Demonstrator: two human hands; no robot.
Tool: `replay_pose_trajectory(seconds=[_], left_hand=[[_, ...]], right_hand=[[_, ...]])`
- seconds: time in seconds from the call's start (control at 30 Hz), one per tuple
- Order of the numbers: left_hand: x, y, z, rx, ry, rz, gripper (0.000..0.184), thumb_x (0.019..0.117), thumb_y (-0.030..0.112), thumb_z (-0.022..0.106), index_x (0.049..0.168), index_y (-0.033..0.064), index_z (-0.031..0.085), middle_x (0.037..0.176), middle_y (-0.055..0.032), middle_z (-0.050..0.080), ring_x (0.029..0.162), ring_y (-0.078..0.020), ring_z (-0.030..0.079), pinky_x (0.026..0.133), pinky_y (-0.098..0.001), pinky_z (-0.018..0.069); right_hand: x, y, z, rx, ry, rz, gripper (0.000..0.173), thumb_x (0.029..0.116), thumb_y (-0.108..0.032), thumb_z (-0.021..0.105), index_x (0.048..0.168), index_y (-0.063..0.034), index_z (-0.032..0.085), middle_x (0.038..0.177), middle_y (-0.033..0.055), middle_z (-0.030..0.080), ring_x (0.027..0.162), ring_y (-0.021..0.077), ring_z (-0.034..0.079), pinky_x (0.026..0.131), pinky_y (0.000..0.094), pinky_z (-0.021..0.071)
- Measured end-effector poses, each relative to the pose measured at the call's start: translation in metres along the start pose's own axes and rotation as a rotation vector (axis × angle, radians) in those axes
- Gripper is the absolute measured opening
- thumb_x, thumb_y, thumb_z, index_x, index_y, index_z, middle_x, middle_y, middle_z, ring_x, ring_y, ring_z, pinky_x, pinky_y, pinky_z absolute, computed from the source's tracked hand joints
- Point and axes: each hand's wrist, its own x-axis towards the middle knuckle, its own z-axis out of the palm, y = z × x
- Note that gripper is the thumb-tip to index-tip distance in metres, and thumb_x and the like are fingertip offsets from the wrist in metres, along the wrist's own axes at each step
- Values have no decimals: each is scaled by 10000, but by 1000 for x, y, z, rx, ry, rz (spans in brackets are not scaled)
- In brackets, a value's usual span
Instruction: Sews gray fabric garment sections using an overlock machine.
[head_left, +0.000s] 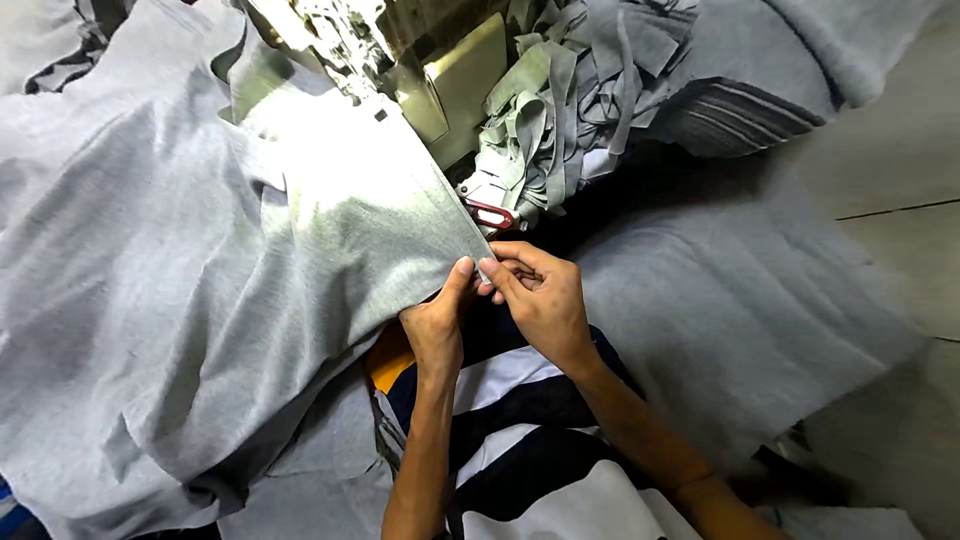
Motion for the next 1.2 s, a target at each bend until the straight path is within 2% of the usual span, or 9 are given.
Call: replay_pose_trajectory(seconds=[0.23,0.5,0.6,0.67,0.73,0.8,0.93,1.07,1.2], left_hand=[[0,-3,0,26,-7,15,364,792,32,850,1102,-32,671,911,-153,749,800,-222,747,774,-397,646],[0,1,4,41,-31,-38,329,835,16,803,1116,-60,649,925,-169,740,815,-250,748,798,-420,651],[-4,12,-8,259,-249,-84,162,915,59,734,1019,-59,693,853,-120,757,776,-201,754,775,-356,652],[-7,33,-31,579,-559,-111,176,969,202,692,1048,46,720,886,-11,753,797,-119,732,752,-307,629],[-7,61,-47,721,-738,45,198,1029,252,616,1052,87,723,864,27,756,732,-83,725,657,-281,632],[9,93,-46,891,-736,429,211,1069,209,528,1091,94,704,936,36,736,788,-42,685,684,-232,590],[82,134,-2,1309,-875,985,177,1019,137,574,1111,93,719,1142,-106,686,1022,-296,622,843,-444,490],[128,148,41,1543,-1321,1053,132,1006,122,561,1052,113,684,1030,-109,603,1033,-350,560,844,-504,432],[138,153,62,1678,-1508,1007,104,958,117,560,954,152,658,1015,-57,590,1059,-321,534,846,-485,413]], right_hand=[[2,3,-1,0,-17,22,138,981,-124,684,1100,-67,724,771,-17,726,633,55,679,568,201,584],[37,1,-13,-4,-166,6,195,983,-297,703,1023,-117,768,882,-15,716,695,68,650,600,235,556],[39,0,-5,-22,-121,29,130,934,-240,773,969,-115,769,815,-16,727,644,69,661,567,243,568],[36,-2,-5,-46,-79,11,130,911,-227,794,961,-108,777,812,-23,733,665,46,663,600,221,569],[33,-5,-6,-38,-55,2,143,901,-221,805,966,-95,780,806,-22,735,666,34,660,604,201,562],[30,-7,-6,-28,-46,-10,150,899,-216,808,979,-95,771,816,-22,735,671,31,663,603,192,562],[28,-6,-3,-31,-19,-36,159,889,-201,813,1000,-98,765,833,-17,738,695,37,678,617,196,573],[28,-4,-3,-30,-4,-36,176,886,-195,816,1001,-76,758,825,-5,735,698,31,679,635,189,574],[29,-4,-3,-21,-15,-15,172,890,-204,812,993,-77,759,818,-6,727,690,32,666,625,190,562]])
